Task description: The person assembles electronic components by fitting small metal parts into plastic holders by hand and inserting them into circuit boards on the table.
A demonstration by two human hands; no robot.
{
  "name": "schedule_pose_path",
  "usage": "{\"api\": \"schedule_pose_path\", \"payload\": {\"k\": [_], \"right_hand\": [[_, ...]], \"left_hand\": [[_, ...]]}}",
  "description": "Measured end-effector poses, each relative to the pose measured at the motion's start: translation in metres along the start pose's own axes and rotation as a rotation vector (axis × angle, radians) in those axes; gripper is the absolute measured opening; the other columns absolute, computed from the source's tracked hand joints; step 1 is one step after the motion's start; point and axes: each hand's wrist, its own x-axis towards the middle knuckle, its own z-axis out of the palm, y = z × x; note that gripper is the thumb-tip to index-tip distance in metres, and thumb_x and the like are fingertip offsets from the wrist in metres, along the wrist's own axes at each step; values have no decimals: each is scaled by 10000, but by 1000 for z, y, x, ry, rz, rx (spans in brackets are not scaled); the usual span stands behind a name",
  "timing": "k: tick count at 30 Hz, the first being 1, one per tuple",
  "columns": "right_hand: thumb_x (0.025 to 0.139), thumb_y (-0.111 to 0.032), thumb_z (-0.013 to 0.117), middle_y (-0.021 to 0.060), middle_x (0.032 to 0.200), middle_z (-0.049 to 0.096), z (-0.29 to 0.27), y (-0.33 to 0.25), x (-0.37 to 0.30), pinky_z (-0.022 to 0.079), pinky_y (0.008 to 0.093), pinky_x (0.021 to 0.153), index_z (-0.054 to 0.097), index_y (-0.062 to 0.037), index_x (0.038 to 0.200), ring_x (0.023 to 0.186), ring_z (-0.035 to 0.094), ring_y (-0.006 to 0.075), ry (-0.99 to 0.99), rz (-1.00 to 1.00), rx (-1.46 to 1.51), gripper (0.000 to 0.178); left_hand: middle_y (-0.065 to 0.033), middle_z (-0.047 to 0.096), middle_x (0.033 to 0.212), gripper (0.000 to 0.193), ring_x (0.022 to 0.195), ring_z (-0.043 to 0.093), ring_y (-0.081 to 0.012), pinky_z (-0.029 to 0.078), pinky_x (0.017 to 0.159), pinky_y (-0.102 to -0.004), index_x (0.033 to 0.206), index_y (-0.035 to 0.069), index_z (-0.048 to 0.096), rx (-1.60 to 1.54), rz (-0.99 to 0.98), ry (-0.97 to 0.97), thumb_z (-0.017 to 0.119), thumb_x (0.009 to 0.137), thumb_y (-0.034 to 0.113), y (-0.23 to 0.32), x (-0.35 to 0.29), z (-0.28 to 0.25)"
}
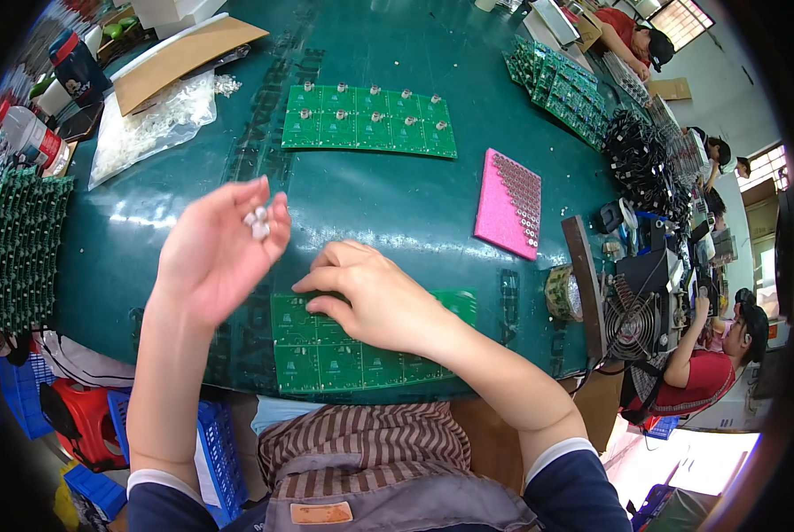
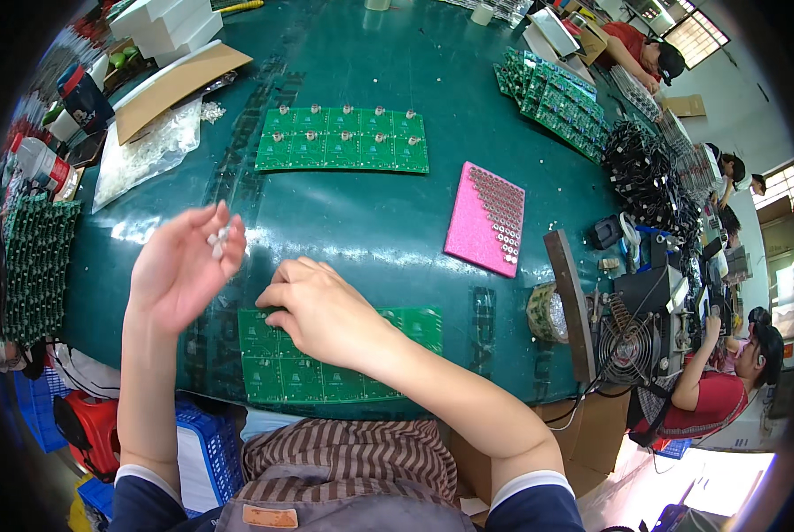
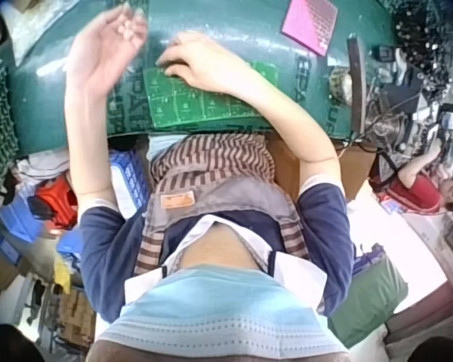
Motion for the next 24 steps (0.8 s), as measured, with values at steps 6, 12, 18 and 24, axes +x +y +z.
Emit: {"api": "schedule_pose_path", "payload": {"k": [6, 12, 18, 24], "right_hand": [[719, -81, 673, 94, 761, 624, -29, 34, 7, 477, 324, 687, 653, -43, 784, 748, 602, 237, 280, 85, -133, 78], [727, -140, 672, 129, 735, 576, -121, 127, -22, 465, 369, 694, 617, -21, 756, 742, 580, 286, 655, 364, -671, 135], [740, -72, 643, 149, 726, 564, -123, 133, -30, 477, 363, 642, 602, -9, 763, 671, 590, 280, 612, 467, -605, 79], [778, -42, 584, 160, 766, 590, -128, 139, -28, 474, 369, 658, 584, -7, 794, 693, 596, 311, 618, 488, -672, 38]], "left_hand": [[-130, 551, 989, 318, 759, 529, -167, 483, 693, -278, 1187, -45, 393, 21, 38, -68, 463, 906, 84, -33, -35, -25], [-142, 595, 910, 244, 620, 495, -116, 398, 524, -219, 1131, 41, 433, 244, 16, -144, 399, 954, 205, -88, -49, -29], [-122, 609, 844, 229, 581, 464, -105, 363, 492, -211, 1032, 41, 506, 188, -171, -315, 414, 952, 235, -121, -47, -48], [-43, 586, 787, 194, 578, 432, -43, 340, 505, -176, 1020, 8, 576, 539, 28, -234, 512, 915, 157, -131, -37, -42]]}}
